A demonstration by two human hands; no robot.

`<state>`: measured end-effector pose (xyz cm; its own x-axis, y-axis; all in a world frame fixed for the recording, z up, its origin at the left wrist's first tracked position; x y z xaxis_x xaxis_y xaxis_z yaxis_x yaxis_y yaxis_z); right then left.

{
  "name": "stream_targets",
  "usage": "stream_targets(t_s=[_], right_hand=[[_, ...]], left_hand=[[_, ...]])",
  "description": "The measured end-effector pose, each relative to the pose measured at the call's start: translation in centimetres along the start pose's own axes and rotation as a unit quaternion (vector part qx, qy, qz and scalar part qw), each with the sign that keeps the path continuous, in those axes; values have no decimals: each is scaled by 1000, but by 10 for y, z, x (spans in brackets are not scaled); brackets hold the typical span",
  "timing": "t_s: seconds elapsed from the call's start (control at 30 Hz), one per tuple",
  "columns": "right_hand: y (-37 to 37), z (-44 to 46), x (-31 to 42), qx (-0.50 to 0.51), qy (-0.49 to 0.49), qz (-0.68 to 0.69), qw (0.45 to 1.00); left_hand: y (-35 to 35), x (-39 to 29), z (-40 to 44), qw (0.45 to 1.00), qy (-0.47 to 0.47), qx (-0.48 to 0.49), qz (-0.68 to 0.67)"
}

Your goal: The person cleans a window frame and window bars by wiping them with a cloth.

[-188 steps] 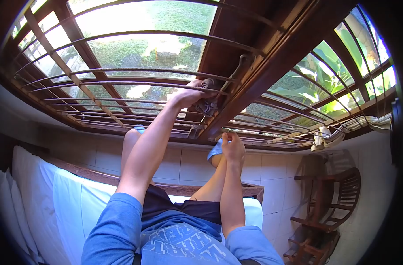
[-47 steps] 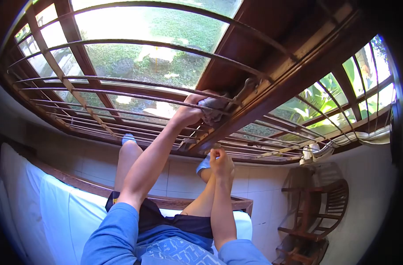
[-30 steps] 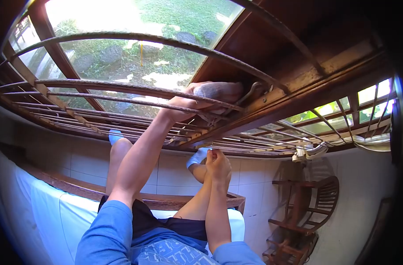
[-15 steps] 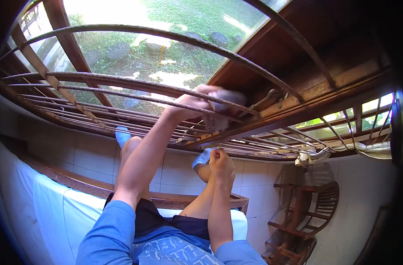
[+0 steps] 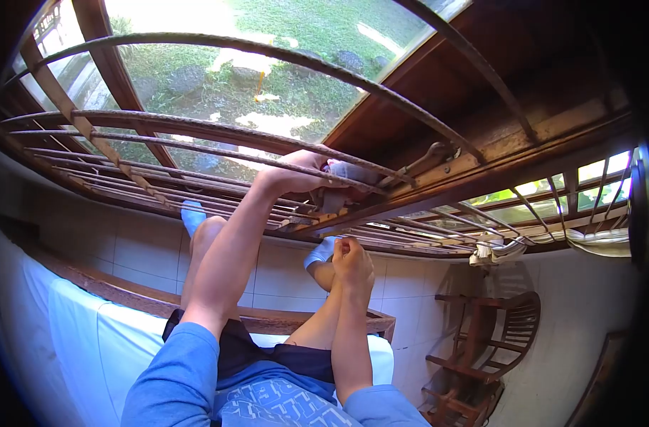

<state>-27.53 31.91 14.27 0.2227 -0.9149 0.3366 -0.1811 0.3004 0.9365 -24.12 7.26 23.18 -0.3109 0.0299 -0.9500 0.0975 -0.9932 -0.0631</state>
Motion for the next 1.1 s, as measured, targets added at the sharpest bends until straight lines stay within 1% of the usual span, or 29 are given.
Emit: stream_targets(t_s=[0.1, 0.13, 0.27, 0.3, 0.43, 0.47, 0.6, 0.63, 0.77, 0.87, 0.93, 1.0, 1.03, 1.1], right_hand=[[-1, -1, 0, -3, -3, 4, 1000], [-1, -2, 0, -2, -5, 5, 1000], [3, -3, 0, -7, 1, 8, 1000], [5, -3, -2, -8, 1, 9, 1000], [7, -2, -4, -17, 4, 6, 1000], [5, -1, -4, -18, 7, 12, 1000], [-2, 3, -12, -25, 10, 34, 999], [2, 1, -12, -28, 9, 38, 999], [16, -8, -14, -22, -22, 6, 1000], [17, -5, -26, -37, -20, 20, 999], [14, -3, -34, -46, -13, 28, 998], [16, 0, -41, -51, -11, 44, 998], [17, 0, -44, -55, -10, 53, 997], [14, 1, -45, -58, -11, 73, 996]], left_hand=[[-5, -34, 2, 990, -131, -47, -2], [-10, -34, 3, 991, -129, -46, -2], [-20, -34, 7, 976, -131, -169, -37], [-21, -34, 5, 976, -131, -169, -37], [-16, -18, -14, 994, 25, -107, 30], [-17, -22, -16, 993, 23, -107, 36], [-20, -30, -30, 965, 63, -249, -44], [-26, -28, -31, 967, 61, -245, -41], [-27, -10, -47, 928, 39, -359, -94], [-34, -28, -60, 933, 14, -357, -39], [-35, -24, -80, 909, 16, -403, -103], [-43, -34, -109, 886, 53, -434, -153], [-46, -38, -125, 888, 50, -434, -145], [-51, -42, -150, 882, 63, -429, -183]])
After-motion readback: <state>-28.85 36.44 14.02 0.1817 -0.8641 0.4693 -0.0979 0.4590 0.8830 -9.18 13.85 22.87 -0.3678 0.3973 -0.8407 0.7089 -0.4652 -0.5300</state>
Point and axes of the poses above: each hand's wrist, its own z-axis towards the middle knuckle, its own y-axis out of the back of the hand, x = y × z, the point moved 6 cm from there along z, towards the middle knuckle, and after that the axes turned 11 degrees about -y, right-handed, at the moved point
